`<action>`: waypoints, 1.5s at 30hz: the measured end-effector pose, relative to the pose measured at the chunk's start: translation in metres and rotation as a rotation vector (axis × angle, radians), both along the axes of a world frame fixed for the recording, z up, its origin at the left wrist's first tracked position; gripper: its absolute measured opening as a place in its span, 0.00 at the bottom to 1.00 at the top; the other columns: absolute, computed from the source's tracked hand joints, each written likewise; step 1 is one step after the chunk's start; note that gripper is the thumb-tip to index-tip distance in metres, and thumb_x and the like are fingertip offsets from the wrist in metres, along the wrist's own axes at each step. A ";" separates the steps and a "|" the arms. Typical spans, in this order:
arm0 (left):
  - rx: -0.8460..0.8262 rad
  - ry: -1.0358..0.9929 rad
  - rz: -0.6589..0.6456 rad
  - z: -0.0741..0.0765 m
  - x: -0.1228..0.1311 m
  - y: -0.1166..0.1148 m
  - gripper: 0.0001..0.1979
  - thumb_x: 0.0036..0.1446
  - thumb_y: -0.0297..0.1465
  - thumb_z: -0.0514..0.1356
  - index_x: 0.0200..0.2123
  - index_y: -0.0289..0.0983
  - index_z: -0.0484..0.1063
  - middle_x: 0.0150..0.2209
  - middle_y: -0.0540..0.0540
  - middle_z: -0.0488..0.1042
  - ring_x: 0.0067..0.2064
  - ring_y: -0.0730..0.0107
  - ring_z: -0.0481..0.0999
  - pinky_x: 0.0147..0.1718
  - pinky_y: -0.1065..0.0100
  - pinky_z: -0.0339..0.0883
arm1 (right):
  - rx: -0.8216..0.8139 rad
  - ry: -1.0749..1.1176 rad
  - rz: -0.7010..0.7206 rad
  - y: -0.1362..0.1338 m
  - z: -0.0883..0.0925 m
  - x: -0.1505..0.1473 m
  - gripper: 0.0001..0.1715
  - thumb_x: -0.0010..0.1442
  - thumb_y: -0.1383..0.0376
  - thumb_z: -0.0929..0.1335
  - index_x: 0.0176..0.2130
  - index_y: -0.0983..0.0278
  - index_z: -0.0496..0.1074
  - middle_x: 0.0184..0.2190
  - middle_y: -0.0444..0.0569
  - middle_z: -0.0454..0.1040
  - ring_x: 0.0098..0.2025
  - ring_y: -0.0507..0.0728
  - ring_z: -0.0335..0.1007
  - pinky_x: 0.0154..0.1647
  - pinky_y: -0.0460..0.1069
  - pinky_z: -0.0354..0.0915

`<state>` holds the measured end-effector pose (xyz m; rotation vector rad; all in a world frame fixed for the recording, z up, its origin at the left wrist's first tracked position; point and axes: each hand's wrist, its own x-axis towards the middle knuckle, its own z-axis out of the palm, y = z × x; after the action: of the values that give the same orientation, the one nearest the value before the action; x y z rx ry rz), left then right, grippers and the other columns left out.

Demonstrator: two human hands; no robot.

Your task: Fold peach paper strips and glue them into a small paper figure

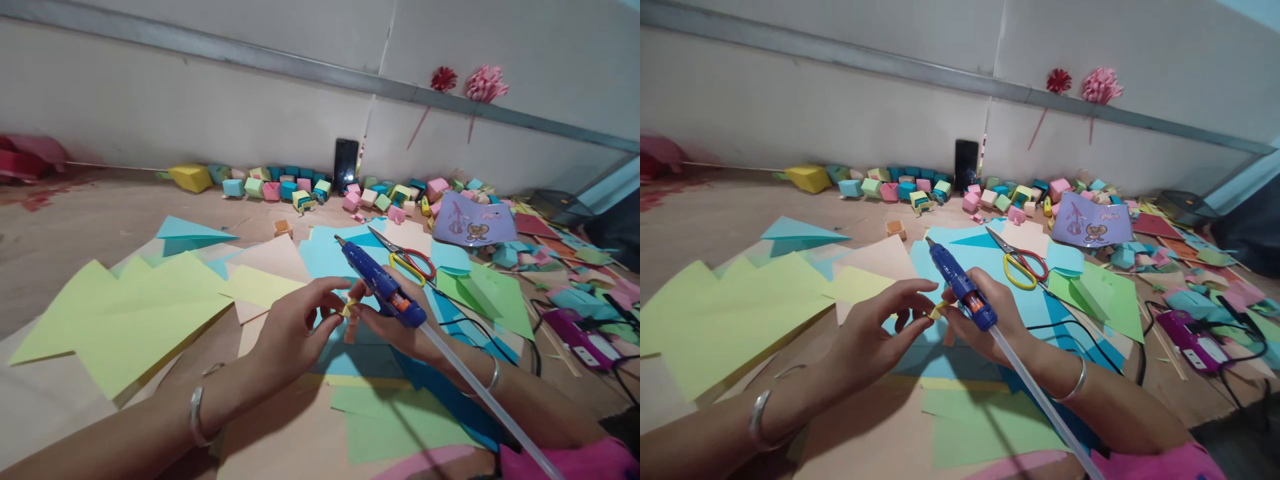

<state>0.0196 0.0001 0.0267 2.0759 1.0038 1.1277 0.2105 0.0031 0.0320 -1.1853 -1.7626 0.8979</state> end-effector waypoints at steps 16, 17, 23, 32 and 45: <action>0.259 0.195 -0.058 -0.012 -0.002 -0.003 0.05 0.62 0.23 0.54 0.36 0.40 0.64 0.30 0.52 0.73 0.30 0.74 0.69 0.29 0.71 0.61 | 0.108 -0.146 0.035 -0.003 -0.001 0.001 0.13 0.47 0.73 0.67 0.34 0.60 0.66 0.30 0.42 0.75 0.35 0.55 0.72 0.36 0.48 0.67; 0.255 0.195 -0.059 -0.012 -0.002 -0.004 0.06 0.62 0.23 0.54 0.36 0.40 0.64 0.30 0.52 0.73 0.30 0.74 0.69 0.29 0.71 0.61 | 0.123 -0.154 0.045 -0.003 -0.002 0.002 0.14 0.45 0.73 0.67 0.34 0.60 0.65 0.31 0.42 0.75 0.34 0.54 0.72 0.36 0.48 0.66; 0.240 0.183 -0.066 -0.012 0.001 -0.007 0.06 0.61 0.22 0.54 0.34 0.39 0.64 0.29 0.51 0.72 0.29 0.73 0.68 0.27 0.71 0.59 | 0.163 -0.188 0.073 -0.003 -0.010 0.003 0.15 0.43 0.71 0.67 0.34 0.60 0.63 0.31 0.42 0.71 0.30 0.52 0.67 0.31 0.46 0.63; -0.053 -0.049 0.022 -0.008 0.002 -0.002 0.07 0.56 0.23 0.60 0.36 0.39 0.66 0.30 0.52 0.72 0.28 0.76 0.70 0.26 0.73 0.63 | 0.121 -0.092 0.069 0.000 0.005 0.006 0.10 0.54 0.66 0.68 0.39 0.60 0.66 0.41 0.48 0.73 0.39 0.55 0.71 0.39 0.49 0.67; -0.731 -0.520 0.110 0.004 -0.007 0.016 0.19 0.46 0.28 0.67 0.44 0.35 0.72 0.36 0.46 0.72 0.36 0.73 0.72 0.32 0.72 0.69 | 0.289 -0.402 -0.046 0.005 0.032 0.022 0.10 0.59 0.60 0.67 0.30 0.62 0.65 0.29 0.46 0.70 0.30 0.53 0.65 0.31 0.47 0.59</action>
<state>0.0123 0.0160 0.0306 1.0937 1.0571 1.0574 0.2324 0.0080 0.0636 -1.2660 -2.0876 0.3726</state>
